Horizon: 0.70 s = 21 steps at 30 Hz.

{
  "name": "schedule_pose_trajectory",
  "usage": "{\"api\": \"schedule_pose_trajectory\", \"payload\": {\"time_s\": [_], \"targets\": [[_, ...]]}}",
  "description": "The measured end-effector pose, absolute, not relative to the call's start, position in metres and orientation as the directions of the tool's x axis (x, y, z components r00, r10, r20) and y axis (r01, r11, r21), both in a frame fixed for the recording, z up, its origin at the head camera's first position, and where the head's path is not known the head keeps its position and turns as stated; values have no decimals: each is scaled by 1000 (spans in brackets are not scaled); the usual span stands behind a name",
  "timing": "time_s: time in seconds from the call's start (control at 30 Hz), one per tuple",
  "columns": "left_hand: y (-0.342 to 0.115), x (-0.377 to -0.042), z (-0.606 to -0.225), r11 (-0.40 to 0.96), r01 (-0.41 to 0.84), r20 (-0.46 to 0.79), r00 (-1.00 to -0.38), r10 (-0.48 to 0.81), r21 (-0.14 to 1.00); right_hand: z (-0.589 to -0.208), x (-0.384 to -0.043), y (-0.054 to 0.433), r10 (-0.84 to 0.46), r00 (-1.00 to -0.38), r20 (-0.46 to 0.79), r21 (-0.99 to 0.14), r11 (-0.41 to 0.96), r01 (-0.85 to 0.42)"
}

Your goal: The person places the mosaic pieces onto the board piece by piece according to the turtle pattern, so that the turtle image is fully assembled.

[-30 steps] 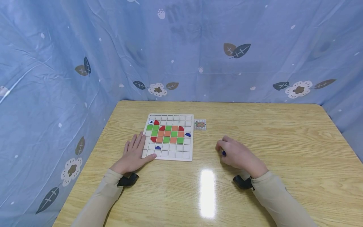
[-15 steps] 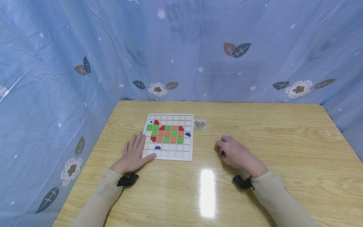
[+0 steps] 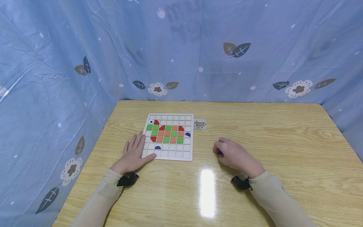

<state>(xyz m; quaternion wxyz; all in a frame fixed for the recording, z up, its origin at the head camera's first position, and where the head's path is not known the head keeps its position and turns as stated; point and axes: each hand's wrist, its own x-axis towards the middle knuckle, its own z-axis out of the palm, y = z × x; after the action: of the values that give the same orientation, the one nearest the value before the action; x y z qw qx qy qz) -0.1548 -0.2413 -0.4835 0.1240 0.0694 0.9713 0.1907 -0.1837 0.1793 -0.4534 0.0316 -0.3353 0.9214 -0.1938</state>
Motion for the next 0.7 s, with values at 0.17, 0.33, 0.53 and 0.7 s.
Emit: {"api": "schedule_pose_trajectory", "payload": {"time_s": [0.17,0.33,0.53,0.7], "targets": [[-241,-155,-483,920,88,-218,-959,182,381,-456,-185,178,-632,-766,121,-383,682,-623],[-241,-155,-484,918,93,-206,-961,184,385,-458,-186,174,-629,-751,200,-381,657,-651],[-241,-155,-485,917,93,-202,-962,183,387,-451,-188,164,-610,-744,272,-356,655,-667],[-242,-155,-486,918,93,-202,-962,182,385,-445,-189,149,-603,-744,287,-355,655,-667]]}}
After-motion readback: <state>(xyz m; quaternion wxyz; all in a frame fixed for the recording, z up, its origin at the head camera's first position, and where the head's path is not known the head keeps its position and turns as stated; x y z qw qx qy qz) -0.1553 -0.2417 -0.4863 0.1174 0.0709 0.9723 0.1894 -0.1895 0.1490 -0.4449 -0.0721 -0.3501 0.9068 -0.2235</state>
